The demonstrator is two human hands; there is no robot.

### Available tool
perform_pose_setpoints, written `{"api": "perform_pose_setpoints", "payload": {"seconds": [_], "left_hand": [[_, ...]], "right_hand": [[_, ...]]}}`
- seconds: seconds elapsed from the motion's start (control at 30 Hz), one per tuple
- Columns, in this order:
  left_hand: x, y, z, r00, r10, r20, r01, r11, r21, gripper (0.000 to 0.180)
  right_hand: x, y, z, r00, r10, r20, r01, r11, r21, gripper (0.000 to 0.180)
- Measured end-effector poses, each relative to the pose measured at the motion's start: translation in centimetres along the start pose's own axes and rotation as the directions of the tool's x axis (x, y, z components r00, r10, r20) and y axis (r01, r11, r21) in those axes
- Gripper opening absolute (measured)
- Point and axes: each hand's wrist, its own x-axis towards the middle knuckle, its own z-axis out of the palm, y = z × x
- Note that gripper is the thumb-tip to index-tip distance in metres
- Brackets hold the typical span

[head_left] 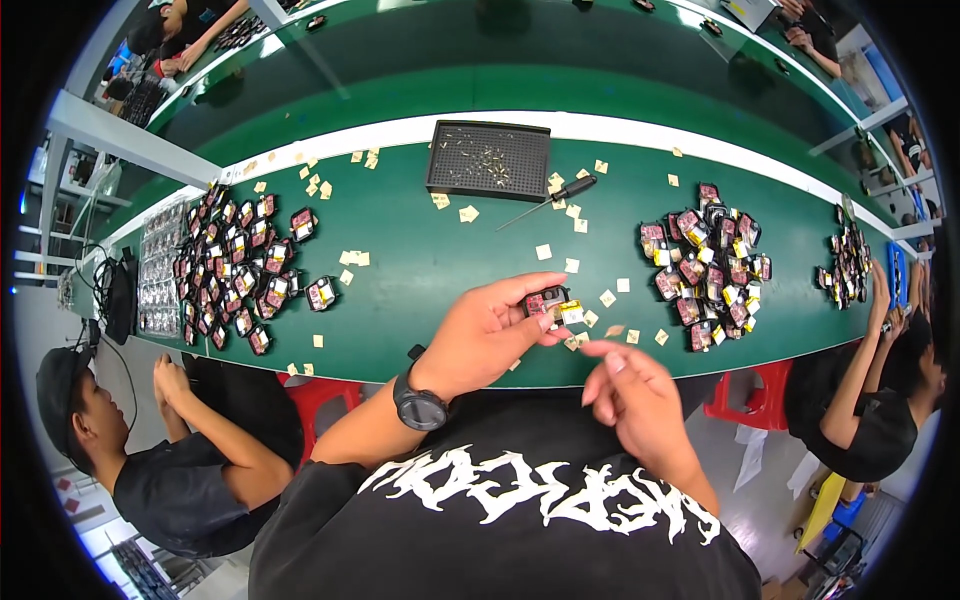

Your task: Applying small yellow protective stickers or tape to the backs of small electronic modules on a factory assembly line.

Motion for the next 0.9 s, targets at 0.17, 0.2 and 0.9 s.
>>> {"api": "perform_pose_setpoints", "payload": {"seconds": [0.17,0.2,0.9], "left_hand": [[0.1,-0.4,0.9,0.999,0.04,-0.026,-0.039,0.999,0.019,0.044],[0.0,-0.4,0.9,0.998,0.021,-0.052,-0.019,0.999,0.048,0.043],[0.2,-1.1,3.1,0.983,0.173,-0.058,-0.165,0.979,0.121,0.045]], "right_hand": [[-0.1,1.6,-0.6,0.994,0.112,0.014,-0.112,0.993,0.026,0.039],[0.0,1.5,-0.7,0.996,0.092,-0.016,-0.092,0.996,-0.004,0.045],[0.3,0.3,0.4,0.999,-0.042,-0.006,0.042,0.999,0.027,0.023]]}}
